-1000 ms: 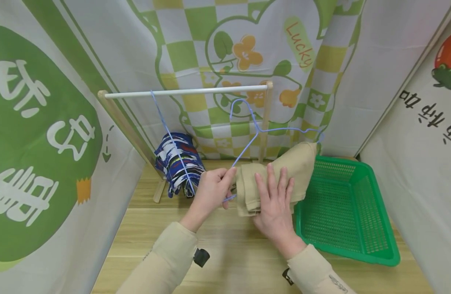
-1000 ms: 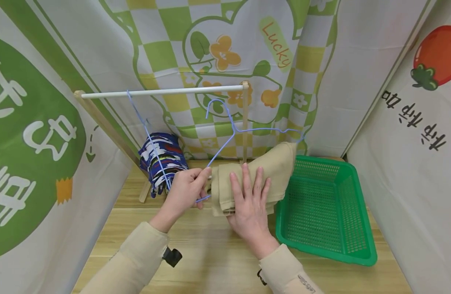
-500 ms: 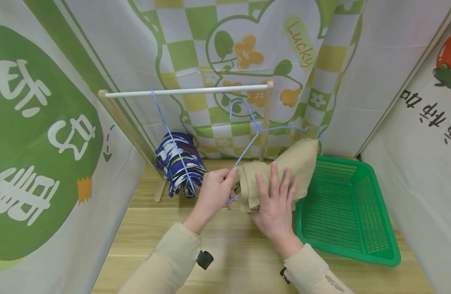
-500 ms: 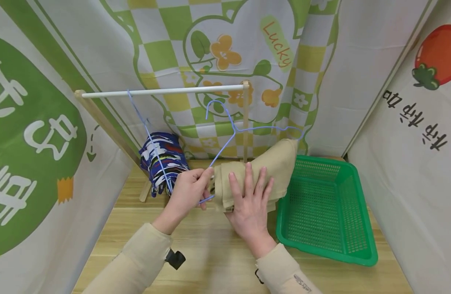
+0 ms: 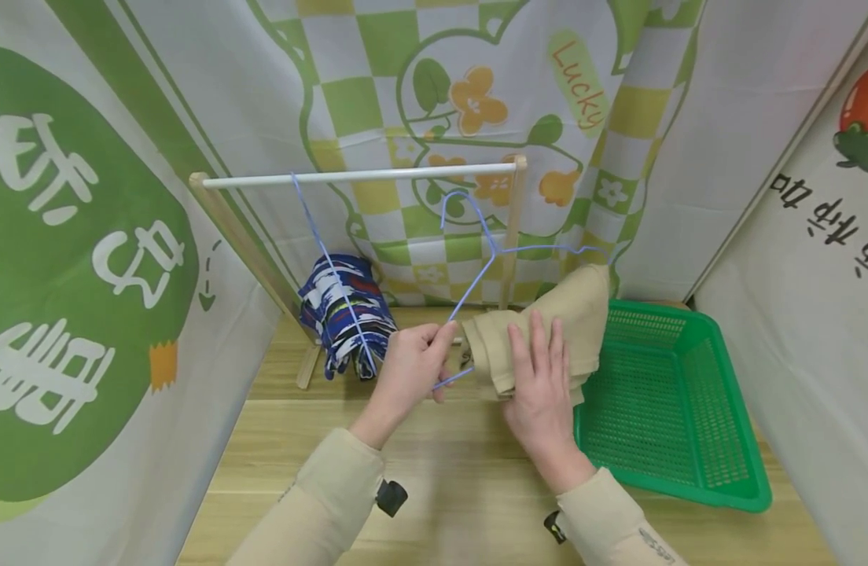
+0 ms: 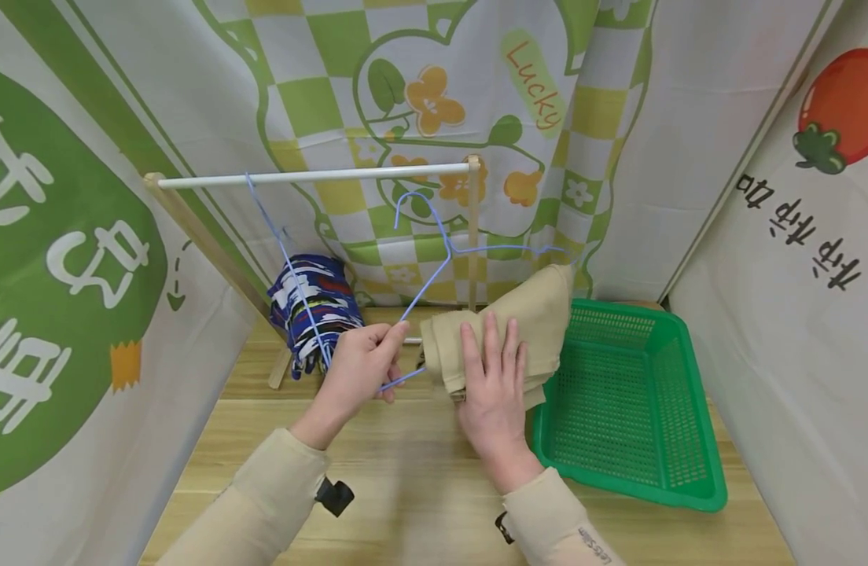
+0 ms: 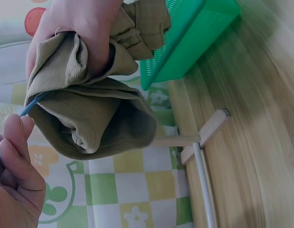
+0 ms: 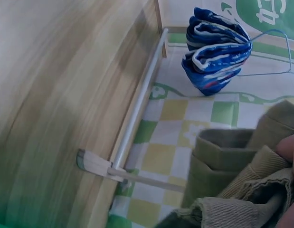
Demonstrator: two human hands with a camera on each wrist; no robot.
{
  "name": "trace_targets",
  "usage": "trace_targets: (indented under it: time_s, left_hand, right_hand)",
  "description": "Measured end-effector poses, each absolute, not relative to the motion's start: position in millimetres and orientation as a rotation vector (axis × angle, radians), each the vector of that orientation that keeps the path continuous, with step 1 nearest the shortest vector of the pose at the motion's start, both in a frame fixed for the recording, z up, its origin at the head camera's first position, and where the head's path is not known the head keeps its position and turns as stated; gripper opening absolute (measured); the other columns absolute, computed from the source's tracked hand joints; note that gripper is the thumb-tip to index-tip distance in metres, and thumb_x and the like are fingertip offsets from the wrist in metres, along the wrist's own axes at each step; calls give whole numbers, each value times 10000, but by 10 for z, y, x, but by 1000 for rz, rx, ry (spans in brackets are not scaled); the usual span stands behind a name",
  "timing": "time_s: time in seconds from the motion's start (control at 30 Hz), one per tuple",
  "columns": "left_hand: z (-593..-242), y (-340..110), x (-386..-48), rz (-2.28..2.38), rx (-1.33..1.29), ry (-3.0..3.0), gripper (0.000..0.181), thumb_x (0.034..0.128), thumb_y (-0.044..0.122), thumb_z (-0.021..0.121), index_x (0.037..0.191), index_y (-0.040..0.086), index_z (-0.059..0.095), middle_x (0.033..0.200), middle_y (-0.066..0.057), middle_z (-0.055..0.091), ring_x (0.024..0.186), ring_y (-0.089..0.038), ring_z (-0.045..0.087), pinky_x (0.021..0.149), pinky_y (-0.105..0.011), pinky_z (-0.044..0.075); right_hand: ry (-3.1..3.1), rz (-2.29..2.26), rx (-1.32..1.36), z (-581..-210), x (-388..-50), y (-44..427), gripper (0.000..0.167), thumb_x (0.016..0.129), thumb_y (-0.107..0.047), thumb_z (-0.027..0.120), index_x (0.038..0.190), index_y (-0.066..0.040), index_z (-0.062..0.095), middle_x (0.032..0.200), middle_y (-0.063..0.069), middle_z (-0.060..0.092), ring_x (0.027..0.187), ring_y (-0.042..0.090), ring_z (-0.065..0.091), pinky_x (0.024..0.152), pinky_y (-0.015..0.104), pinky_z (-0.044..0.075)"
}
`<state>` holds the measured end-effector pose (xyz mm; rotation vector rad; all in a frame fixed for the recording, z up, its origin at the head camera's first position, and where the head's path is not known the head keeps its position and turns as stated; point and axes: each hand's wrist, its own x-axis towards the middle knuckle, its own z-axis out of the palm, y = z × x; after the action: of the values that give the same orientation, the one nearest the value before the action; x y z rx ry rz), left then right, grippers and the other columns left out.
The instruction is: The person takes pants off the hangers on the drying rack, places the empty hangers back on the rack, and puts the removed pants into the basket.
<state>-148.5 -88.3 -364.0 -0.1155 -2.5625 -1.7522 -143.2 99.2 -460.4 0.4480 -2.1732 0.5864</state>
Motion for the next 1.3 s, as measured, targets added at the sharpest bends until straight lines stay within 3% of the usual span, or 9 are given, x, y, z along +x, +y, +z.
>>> trace_targets:
  time_s: [0.3,0.57,0.77,1.1,1.3]
  left_hand:
    - [-3710,-942,-1531,-1661,-235,-2585,460,1053,295,592,655,63,588,513,-139,603,314,-178,547,337,-430,515]
    - [-3743,-972,-1538,-1573,-292,-2620,477,1057,292,588,630,81,552,508,-128,609,314,-169,551,309,-378,476]
    - [-3757,-995,-1553,-1585,-307,-2632,466,1056,298,589,646,79,566,514,-109,605,322,-173,557,326,-391,499]
    - [-3772,-1023,-1566,-1558,-341,-2624,481,1058,288,589,642,49,553,482,-35,578,321,-169,556,322,-378,492]
    - [-3786,-1036,-1566,-1501,-364,-2631,484,1060,281,588,634,56,550,474,-9,572,319,-155,557,314,-366,479]
  right_hand:
    - [-2250,547,573,-4472,-1463,1165,906,568,276,630,1434,32,527,1483,233,525,1358,540,459,999,591,524]
    - [-2223,499,626,-4371,-1500,1247,744,587,277,583,1291,44,636,1301,221,671,1153,473,653,707,531,623]
    - [-2149,528,635,-4307,-1541,1295,631,616,253,650,1219,65,667,1192,237,713,1044,429,708,814,526,615]
    - [-2159,606,610,-4223,-1573,1375,678,591,254,561,1216,22,688,1151,199,737,969,386,735,728,526,624]
    - [-2167,650,598,-4201,-1594,1397,588,665,238,607,1200,7,693,1147,175,744,991,367,736,743,522,622]
